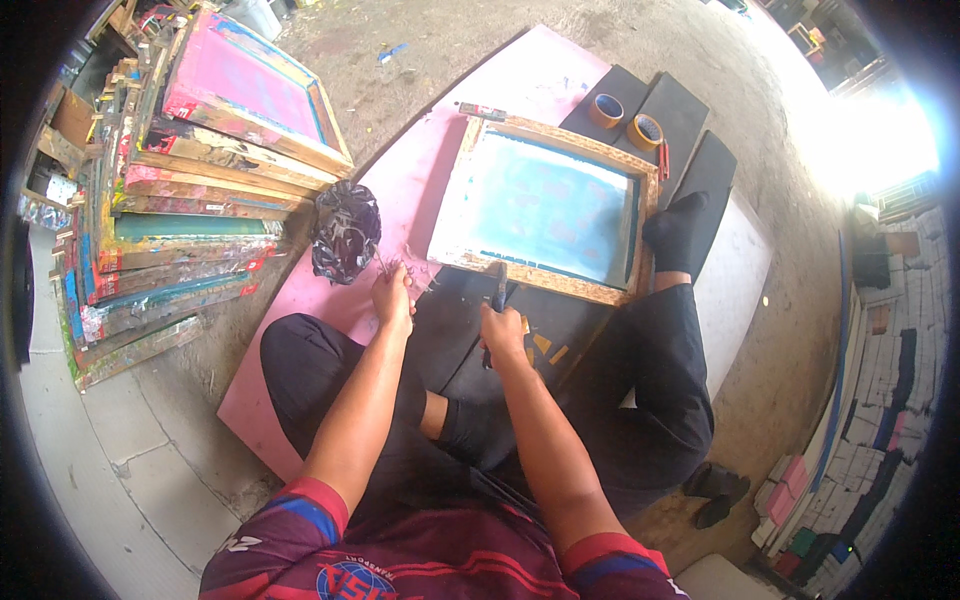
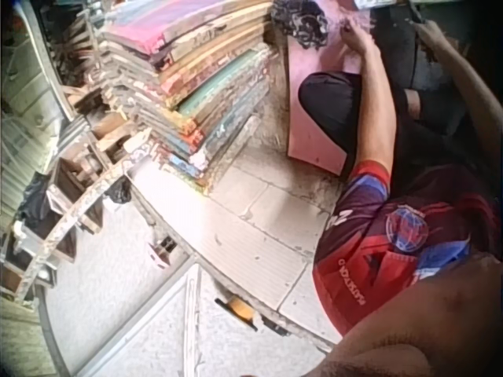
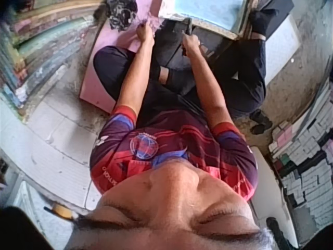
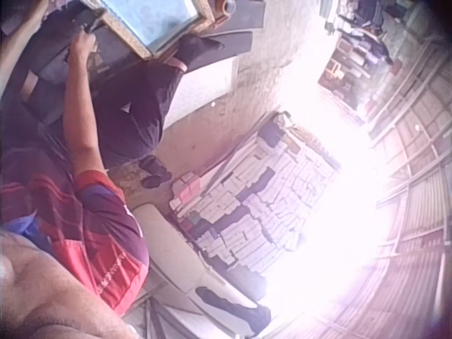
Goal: The person sits on the floor and uses pliers to remove staples from the edge of a wooden frame with a blue screen. They repeatedly grip and pull staples along the frame's perimeter, placing removed staples into a nearby black plastic bag.
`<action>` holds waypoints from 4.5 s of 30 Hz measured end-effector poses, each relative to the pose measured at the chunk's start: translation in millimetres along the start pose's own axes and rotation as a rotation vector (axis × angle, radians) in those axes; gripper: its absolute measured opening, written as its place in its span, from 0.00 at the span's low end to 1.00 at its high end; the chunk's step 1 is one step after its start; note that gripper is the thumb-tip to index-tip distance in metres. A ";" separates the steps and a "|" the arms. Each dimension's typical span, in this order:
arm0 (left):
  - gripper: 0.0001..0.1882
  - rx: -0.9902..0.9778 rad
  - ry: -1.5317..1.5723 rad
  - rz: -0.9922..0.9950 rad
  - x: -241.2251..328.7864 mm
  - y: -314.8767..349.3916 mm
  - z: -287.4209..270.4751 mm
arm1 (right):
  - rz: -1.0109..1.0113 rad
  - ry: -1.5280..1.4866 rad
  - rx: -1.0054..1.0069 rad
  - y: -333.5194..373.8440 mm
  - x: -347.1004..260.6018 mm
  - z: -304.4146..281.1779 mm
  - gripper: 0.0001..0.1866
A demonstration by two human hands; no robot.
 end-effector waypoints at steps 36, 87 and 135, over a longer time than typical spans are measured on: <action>0.12 -0.445 -0.119 0.116 -6.7 37.0 35.6 | -0.290 -0.075 -0.339 42.7 19.8 20.2 0.17; 0.18 0.097 -0.347 0.398 -29.3 -43.3 -11.0 | 0.007 -0.285 -0.166 14.5 13.3 25.8 0.13; 0.11 -0.178 -0.042 0.206 -15.2 -6.6 11.1 | 0.107 -0.165 0.009 23.3 -8.7 52.2 0.17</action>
Point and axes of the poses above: each hand's wrist, its own y-axis away from the middle knuckle, its own z-axis out of the palm, x = y × z, the point moved 5 cm from there along -y, towards the middle knuckle, and after that the axes turned 1 degree about x, right-handed, at the moved point
